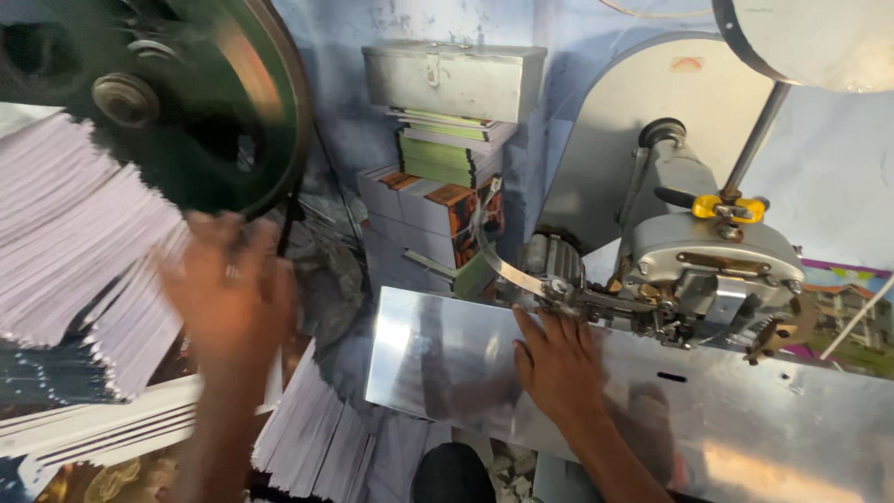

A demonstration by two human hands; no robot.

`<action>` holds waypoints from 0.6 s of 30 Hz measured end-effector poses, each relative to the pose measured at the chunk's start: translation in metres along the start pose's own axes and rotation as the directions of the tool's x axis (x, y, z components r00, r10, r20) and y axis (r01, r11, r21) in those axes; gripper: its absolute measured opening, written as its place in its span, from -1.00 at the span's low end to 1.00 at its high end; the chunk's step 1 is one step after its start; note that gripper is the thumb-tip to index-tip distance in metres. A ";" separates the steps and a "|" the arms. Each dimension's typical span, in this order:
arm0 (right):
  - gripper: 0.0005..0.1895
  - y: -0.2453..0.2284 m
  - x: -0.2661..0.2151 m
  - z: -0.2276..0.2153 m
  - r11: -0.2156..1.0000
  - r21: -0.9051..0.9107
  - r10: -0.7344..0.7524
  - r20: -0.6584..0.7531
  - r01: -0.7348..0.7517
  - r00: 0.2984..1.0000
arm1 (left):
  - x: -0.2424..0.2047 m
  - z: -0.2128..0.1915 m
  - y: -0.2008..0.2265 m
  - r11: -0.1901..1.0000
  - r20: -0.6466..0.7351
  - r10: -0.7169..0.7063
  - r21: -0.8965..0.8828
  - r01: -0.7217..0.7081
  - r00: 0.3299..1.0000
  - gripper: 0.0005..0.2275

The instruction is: The person operates a manual bookbinding machine to stitch the spine of notebooks. They pick up a notebook, align it under the stitching head, pull the lever to stitch, then remove and set the finished notebook aside. The process is repeated for multiple notebooks.

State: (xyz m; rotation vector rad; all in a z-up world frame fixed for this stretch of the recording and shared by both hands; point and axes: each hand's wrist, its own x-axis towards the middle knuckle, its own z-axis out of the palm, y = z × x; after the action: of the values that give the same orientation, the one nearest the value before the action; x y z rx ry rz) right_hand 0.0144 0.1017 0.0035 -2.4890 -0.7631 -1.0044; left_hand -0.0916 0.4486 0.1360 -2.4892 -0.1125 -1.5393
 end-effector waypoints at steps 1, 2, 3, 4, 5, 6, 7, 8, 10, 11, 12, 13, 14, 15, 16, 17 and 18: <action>-0.48 0.000 0.000 0.000 1.000 0.009 -0.001 0.000 0.001 1.000 | 0.007 -0.013 -0.022 0.996 -0.009 -0.015 0.085 0.015 1.000 -0.70; -0.48 0.001 0.000 0.000 1.000 0.019 -0.003 -0.002 0.003 1.000 | 0.012 -0.027 -0.040 0.987 -0.020 -0.014 0.157 0.017 1.000 -0.73; -0.48 0.001 0.000 0.000 1.000 0.011 0.000 -0.006 0.000 1.000 | 0.019 -0.041 -0.058 0.973 -0.031 -0.012 0.228 0.019 0.999 -0.76; -0.48 0.001 -0.001 0.000 1.000 0.007 0.000 -0.011 0.000 1.000 | 0.021 -0.053 -0.068 0.962 -0.041 0.001 0.275 0.010 0.999 -0.76; -0.48 0.001 -0.001 0.001 1.000 0.003 0.000 -0.017 0.000 1.000 | 0.024 -0.065 -0.078 0.947 -0.050 0.014 0.321 0.002 0.999 -0.74; -0.47 0.001 -0.001 0.002 1.000 0.010 0.011 0.000 -0.011 1.000 | 0.027 -0.078 -0.087 0.936 -0.058 0.024 0.351 -0.002 0.998 -0.74; -0.47 0.002 0.001 0.004 1.000 0.016 0.022 0.016 -0.022 1.000 | 0.031 -0.086 -0.093 0.931 -0.065 0.020 0.365 0.005 0.998 -0.73; -0.46 0.002 0.001 0.005 0.999 0.020 0.035 0.035 -0.035 0.999 | 0.034 -0.094 -0.097 0.927 -0.070 0.016 0.374 0.011 0.997 -0.72; -0.47 0.004 -0.001 0.007 1.000 0.017 0.020 0.013 -0.020 1.000 | 0.044 -0.105 -0.104 0.937 -0.058 -0.069 0.339 0.085 0.996 -0.67; -0.48 0.004 -0.001 0.008 1.000 0.014 0.014 0.004 -0.015 1.000 | 0.048 -0.111 -0.106 0.935 -0.042 -0.138 0.325 0.145 0.989 -0.63; -0.48 0.004 -0.002 0.008 1.000 0.025 0.012 0.007 -0.012 1.000 | 0.055 -0.113 -0.109 0.925 -0.001 -0.254 0.293 0.243 0.967 -0.58; -0.48 0.005 -0.002 0.008 0.999 0.037 0.009 0.009 -0.009 1.000 | 0.059 -0.113 -0.110 0.920 0.011 -0.292 0.275 0.278 0.956 -0.53; -0.47 0.006 -0.003 0.007 0.999 0.046 0.009 0.012 -0.010 1.000 | 0.064 -0.111 -0.114 0.915 0.022 -0.329 0.254 0.313 0.944 -0.47; -0.47 0.007 -0.003 0.006 0.999 0.048 0.011 0.019 -0.011 1.000 | 0.066 -0.107 -0.120 0.927 -0.002 -0.294 0.245 0.285 0.956 -0.43; -0.47 0.007 -0.003 0.006 0.999 0.050 0.012 0.027 -0.013 1.000 | 0.065 -0.103 -0.129 0.937 -0.027 -0.259 0.237 0.258 0.966 -0.38; -0.47 0.008 -0.003 0.005 0.999 0.052 0.013 0.035 -0.015 0.999 | 0.060 -0.096 -0.142 0.927 0.008 -0.324 0.199 0.316 0.946 -0.40; -0.46 0.007 -0.003 0.005 0.998 0.054 0.013 0.030 -0.014 0.999 | 0.054 -0.086 -0.159 0.912 0.045 -0.387 0.165 0.375 0.921 -0.43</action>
State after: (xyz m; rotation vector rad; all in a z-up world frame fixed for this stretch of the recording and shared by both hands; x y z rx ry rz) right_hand 0.0199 0.0975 -0.0030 -2.4649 -0.7715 -0.9315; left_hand -0.1703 0.5826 0.2435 -2.5048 -0.7429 -1.4963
